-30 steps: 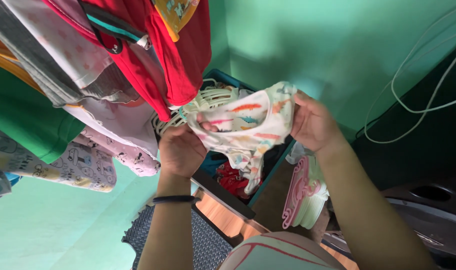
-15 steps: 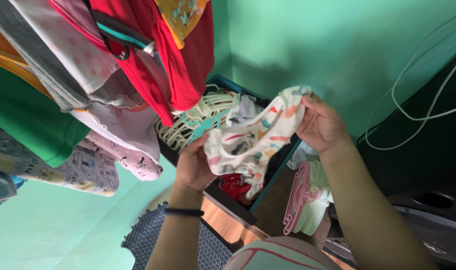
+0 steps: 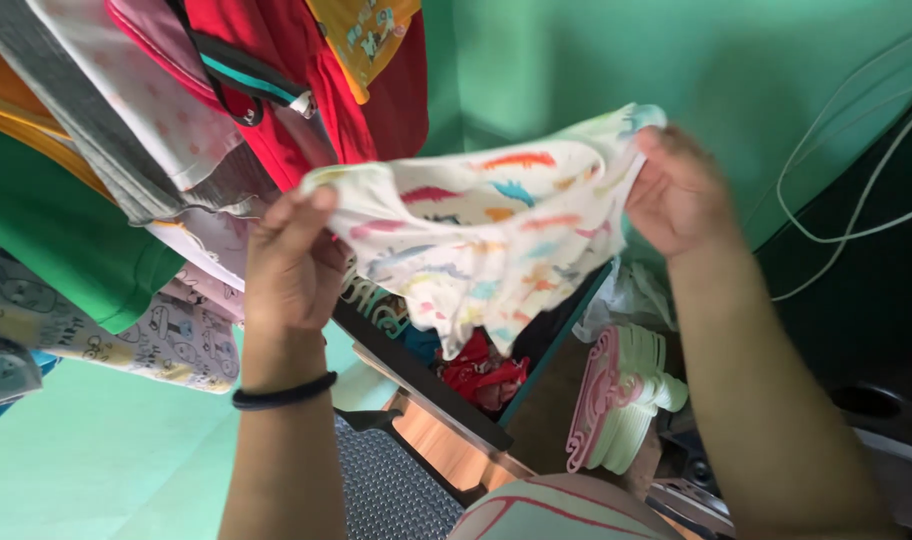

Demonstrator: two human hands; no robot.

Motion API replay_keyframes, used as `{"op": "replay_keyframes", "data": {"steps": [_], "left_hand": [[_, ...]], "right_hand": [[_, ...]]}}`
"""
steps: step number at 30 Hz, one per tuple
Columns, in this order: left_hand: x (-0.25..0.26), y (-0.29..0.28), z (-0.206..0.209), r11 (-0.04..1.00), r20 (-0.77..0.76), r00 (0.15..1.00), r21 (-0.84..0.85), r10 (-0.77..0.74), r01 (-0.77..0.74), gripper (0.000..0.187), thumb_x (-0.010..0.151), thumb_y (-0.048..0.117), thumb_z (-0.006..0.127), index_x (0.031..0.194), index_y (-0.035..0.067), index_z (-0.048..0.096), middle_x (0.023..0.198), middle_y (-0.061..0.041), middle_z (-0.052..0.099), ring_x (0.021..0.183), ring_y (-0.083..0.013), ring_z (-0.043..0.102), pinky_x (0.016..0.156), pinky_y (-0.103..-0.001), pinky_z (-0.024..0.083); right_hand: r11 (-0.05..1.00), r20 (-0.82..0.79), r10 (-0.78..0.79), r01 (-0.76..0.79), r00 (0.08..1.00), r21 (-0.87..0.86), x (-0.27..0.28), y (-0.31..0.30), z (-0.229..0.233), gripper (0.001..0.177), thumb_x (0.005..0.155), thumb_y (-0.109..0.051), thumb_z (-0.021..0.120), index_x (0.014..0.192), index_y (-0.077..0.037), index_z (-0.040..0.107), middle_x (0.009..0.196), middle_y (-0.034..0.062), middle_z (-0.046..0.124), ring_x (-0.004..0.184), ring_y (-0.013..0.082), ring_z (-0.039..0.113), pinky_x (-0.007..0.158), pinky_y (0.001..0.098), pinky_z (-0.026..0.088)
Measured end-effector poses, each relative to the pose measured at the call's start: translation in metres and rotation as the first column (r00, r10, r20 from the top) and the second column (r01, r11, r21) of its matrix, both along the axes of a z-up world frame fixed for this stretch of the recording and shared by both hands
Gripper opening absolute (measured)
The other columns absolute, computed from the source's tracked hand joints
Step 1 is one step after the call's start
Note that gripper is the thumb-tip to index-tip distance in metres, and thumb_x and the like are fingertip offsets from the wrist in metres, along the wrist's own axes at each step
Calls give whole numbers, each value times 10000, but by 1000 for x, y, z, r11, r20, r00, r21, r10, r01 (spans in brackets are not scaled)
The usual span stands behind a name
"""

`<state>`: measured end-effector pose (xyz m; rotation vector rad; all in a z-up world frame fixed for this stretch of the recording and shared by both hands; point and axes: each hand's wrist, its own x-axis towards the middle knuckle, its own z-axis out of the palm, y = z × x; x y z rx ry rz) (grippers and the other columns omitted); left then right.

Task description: Organizing and hanging baby clothes on hangers and a rack.

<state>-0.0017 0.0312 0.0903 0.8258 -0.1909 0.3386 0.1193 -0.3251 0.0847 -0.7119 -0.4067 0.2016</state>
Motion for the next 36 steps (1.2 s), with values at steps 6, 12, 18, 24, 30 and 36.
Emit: {"op": "replay_keyframes", "data": {"steps": [6, 12, 18, 24, 30, 36], "left_hand": [[-11, -11, 26, 998, 111, 994, 56, -21, 15, 68, 988, 36, 729, 1041, 15, 766, 1090, -129, 753, 990, -204, 732, 955, -371, 594], [-26, -6, -7, 924, 221, 973, 356, 61, -139, 150, 1016, -20, 719, 1163, -1, 739, 1290, -76, 698, 1179, -178, 662, 1081, -346, 497], [-9, -4, -108, 959, 4, 961, -51, -278, 278, 223, 1009, 8, 643, 1215, -34, 718, 1185, -161, 730, 1074, -258, 708, 1013, -403, 536], [27, -15, -230, 926, -167, 986, 371, -5, 67, 484, 913, 8, 635, 1390, -43, 570, 1264, -116, 723, 1138, -203, 695, 1028, -338, 538], [22, -36, -233, 174, -136, 820, 984, 556, 45, 654, 829, 21, 611, 1474, 29, 504, 1100, -295, 708, 1005, -406, 703, 827, -446, 551], [19, -49, -205, 128, -229, 755, 973, 614, 191, 761, 786, 84, 599, 1516, 35, 387, 1037, -293, 701, 942, -424, 712, 802, -478, 561]], "right_hand": [[999, 286, 51, -53, 957, 0, 8, -18, -5, 184, 1082, -98, 643, 1235, -15, 703, 1249, 137, 718, 1220, 283, 675, 1164, 466, 480], [980, 250, 198, -200, 948, -17, 1, -37, -23, 205, 1101, -149, 605, 1198, -1, 708, 1186, 137, 736, 1125, 284, 705, 1065, 471, 512], [982, 37, 91, -84, 995, -169, 15, -34, -71, 219, 1088, -165, 596, 1238, -25, 674, 1180, 118, 736, 1087, 259, 707, 1009, 445, 541], [790, 94, -22, 75, 995, -609, 32, 9, -135, 388, 956, -80, 634, 1341, -27, 625, 1238, 102, 682, 1108, 182, 665, 982, 359, 524], [264, 456, -134, 476, 880, -839, 48, 31, -232, 551, 883, -154, 734, 1385, -49, 531, 1305, 178, 635, 1178, 299, 637, 1018, 429, 495], [-106, 771, 432, 875, 468, -473, -12, 78, -199, 594, 683, -228, 761, 1244, -92, 623, 1394, 219, 568, 1301, 453, 460, 957, 656, 377]]}}
